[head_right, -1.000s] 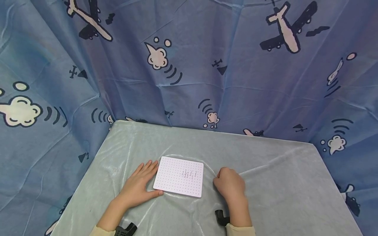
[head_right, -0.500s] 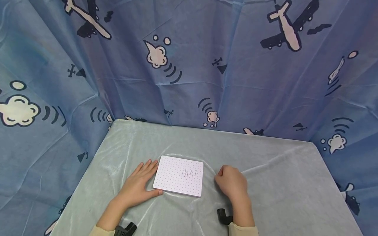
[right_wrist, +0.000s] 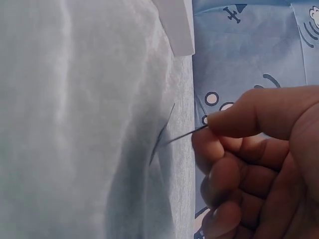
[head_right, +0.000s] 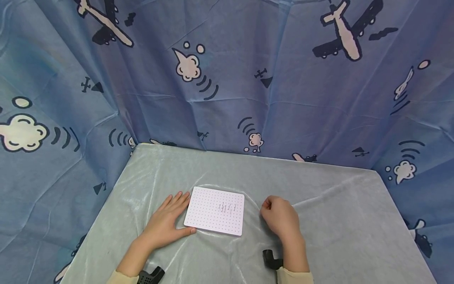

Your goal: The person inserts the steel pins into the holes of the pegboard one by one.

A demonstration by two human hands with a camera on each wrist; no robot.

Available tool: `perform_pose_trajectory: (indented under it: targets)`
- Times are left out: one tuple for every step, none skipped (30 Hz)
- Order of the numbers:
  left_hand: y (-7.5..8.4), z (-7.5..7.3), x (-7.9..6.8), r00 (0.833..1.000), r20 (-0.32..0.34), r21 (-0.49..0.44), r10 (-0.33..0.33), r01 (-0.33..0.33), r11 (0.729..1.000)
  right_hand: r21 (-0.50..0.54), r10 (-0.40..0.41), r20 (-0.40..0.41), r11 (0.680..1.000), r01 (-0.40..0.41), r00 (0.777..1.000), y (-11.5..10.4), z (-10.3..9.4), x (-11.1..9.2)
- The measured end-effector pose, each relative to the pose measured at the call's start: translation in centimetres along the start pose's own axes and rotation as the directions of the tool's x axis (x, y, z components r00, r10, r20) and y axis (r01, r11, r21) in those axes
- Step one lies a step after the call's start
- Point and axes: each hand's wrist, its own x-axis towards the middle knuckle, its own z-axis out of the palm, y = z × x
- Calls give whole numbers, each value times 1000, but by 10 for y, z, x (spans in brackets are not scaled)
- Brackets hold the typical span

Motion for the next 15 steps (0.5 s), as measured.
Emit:
perform_pose_trajectory:
  targets:
    - [0, 0, 0, 1000, 9, 2, -5, 5, 1000, 7, 2, -6, 1000, -2, 1000, 0, 0, 0]
    - [0, 0, 0, 1000, 19, 2, -10, 10, 1000, 16, 5, -12, 1000, -5, 1000, -1, 0, 0]
    - [-1, 0, 0, 1000, 28, 3, -14, 14, 1000, 30, 8, -21, 1000, -8, 1000, -2, -1, -1]
    - [-1, 0, 1, 999, 36, 4, -18, 17, 1000, 46, 12, -31, 999, -10, 999, -2, -1, -1]
    - [-1, 0, 1, 998, 50, 5, -25, 24, 1000, 61, 14, -43, 998, -12, 999, -3, -1, -1]
    - [-1, 0, 1, 998, 55, 7, -27, 27, 1000, 77, 16, -56, 997, -11, 998, -4, -1, -1]
    - [-1, 0, 1, 998, 59, 9, -28, 28, 1000, 92, 14, -71, 996, -8, 997, -5, -1, 0]
    - [-1, 0, 1, 998, 61, 10, -29, 28, 1000, 104, 10, -87, 995, -1, 996, -6, -1, 0]
    - [-1, 0, 1, 998, 59, 11, -27, 27, 1000, 114, 1, -106, 993, 11, 994, -7, -1, 0]
    - [-2, 0, 1, 998, 56, 11, -26, 25, 1000, 123, -8, -124, 992, 23, 992, -8, -1, 0]
    - [-2, 0, 1, 998, 52, 10, -25, 24, 1000, 133, -19, -143, 990, 38, 990, -9, -1, 0]
    - [-2, 0, 1, 999, 45, 10, -21, 20, 1000, 144, -30, -162, 988, 53, 986, -10, 0, 0]
    - [-1, 1, 1, 999, 32, 8, -13, 13, 1000, 158, -40, -182, 985, 70, 983, -11, 1, 1]
    - [-1, 1, 1, 1000, 25, 7, -10, 10, 1000, 174, -52, -198, 981, 87, 979, -12, 2, 1]
    - [-1, 1, 1, 1000, 12, 5, -3, 3, 1000, 191, -61, -212, 976, 103, 975, -13, 3, 1]
